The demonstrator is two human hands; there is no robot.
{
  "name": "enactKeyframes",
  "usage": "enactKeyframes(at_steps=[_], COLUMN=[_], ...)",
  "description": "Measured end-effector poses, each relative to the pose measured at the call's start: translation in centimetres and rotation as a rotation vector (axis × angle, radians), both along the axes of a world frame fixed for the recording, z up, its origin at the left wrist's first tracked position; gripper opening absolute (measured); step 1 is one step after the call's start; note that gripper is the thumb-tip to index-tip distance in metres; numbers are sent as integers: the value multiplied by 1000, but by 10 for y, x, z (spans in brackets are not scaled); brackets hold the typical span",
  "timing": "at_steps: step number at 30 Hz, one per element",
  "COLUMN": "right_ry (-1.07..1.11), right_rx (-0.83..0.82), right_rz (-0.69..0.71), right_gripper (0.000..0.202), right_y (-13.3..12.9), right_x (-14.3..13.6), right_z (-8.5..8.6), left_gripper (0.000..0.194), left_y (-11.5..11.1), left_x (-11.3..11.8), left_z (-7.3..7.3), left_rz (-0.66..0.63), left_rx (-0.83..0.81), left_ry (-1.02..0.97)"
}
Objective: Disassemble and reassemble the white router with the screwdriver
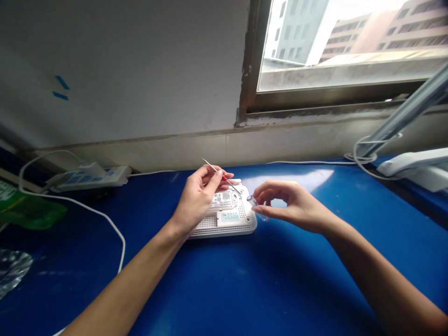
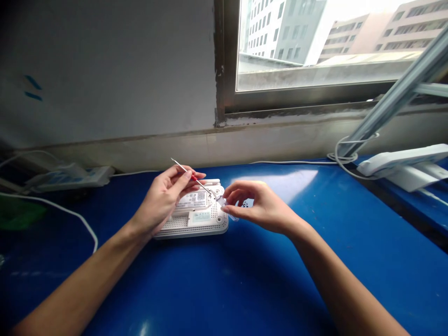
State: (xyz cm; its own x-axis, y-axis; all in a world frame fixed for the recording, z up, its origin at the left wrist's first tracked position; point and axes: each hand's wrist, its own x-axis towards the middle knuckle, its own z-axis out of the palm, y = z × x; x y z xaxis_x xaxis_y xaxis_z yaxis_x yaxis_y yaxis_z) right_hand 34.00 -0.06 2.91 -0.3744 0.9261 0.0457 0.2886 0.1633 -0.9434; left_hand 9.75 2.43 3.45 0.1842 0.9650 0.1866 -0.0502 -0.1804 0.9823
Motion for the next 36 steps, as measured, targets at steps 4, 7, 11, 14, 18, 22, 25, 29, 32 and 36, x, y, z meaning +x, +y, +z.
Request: enactKeyframes(at_steps=[4,7,11,14,18,22,25,29,32,36], right_ry=[78,43,-73,-120,-138,-101,-87,-29,-12,8], right_rx=[-25,23,38,58,-35,-88,-85,-44,-35,-36], right_rz=[-60,-62,4,24,63,87,75,3,-12,15], right_gripper=[39,43,45,46,52,52,51,51,52,48], right_y=[2,2,1,1,0,-1,-1,1,1,0], right_x=[3,7,8,6,1,-1,-1,-2,-5,-10], right_z=[1,4,9,11,7,4,3,6,7,2], left_gripper=[20,25,30,35,34,29,27,26,27,31], left_y=[5,3,0,-1,-1,-1,-2,-2,-2,-4], left_x=[-20,-29,-33,-33,-33,-32,-33,-33,-31,-28], left_z=[13,22,26,26,27,28,29,31,30,25], left_rz=[-132,-197,-254,-295,-277,-224,-207,-215,-228,-293], left_rx=[195,383,417,434,440,453,473,488,486,495], left_ry=[430,753,894,952,946,891,862,869,864,830])
